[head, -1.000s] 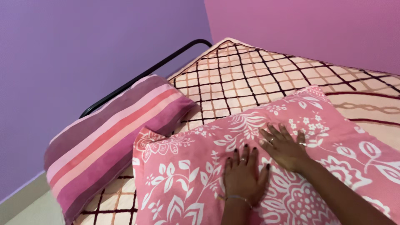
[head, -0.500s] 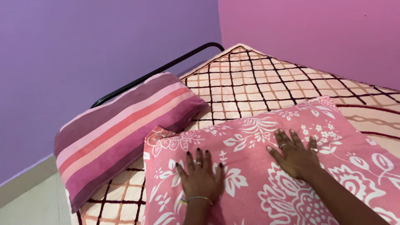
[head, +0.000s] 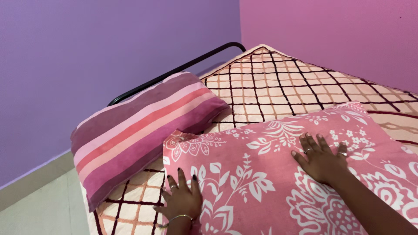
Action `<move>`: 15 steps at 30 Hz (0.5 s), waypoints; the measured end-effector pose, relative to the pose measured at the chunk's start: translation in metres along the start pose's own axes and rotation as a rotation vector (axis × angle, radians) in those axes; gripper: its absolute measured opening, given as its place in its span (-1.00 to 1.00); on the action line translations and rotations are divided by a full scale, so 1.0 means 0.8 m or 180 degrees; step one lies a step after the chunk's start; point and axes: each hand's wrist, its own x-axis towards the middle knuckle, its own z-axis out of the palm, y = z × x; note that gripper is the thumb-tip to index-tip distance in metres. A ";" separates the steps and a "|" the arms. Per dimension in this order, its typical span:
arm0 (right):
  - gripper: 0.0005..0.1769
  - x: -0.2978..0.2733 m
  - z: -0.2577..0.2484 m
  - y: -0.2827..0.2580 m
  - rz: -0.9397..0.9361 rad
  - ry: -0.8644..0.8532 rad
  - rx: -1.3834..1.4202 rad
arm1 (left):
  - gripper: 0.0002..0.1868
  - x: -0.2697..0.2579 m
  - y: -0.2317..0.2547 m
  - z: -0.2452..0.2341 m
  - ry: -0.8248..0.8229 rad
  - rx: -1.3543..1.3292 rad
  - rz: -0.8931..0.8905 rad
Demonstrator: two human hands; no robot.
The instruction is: The person smooths out two pillows and a patterned blanket by hand on a bed.
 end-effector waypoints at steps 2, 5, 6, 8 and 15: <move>-0.07 0.007 -0.003 -0.002 0.0029 -0.0062 -0.0045 | -0.26 0.011 0.001 0.008 0.0600 0.0914 0.0358; -0.06 0.008 0.002 -0.008 0.0044 0.0003 -0.0056 | -0.23 0.024 0.020 0.017 0.1698 0.1138 0.1203; -0.07 0.009 0.004 -0.009 0.0107 0.0026 -0.0037 | -0.23 0.025 0.037 0.022 0.1541 0.0818 0.1458; -0.07 0.008 0.007 -0.012 0.0170 0.0053 -0.0015 | -0.26 0.008 0.080 0.040 0.1333 0.0226 0.1904; -0.08 -0.005 0.024 -0.009 0.0202 0.0495 0.0238 | -0.27 -0.077 0.096 0.083 0.0280 0.0178 0.2270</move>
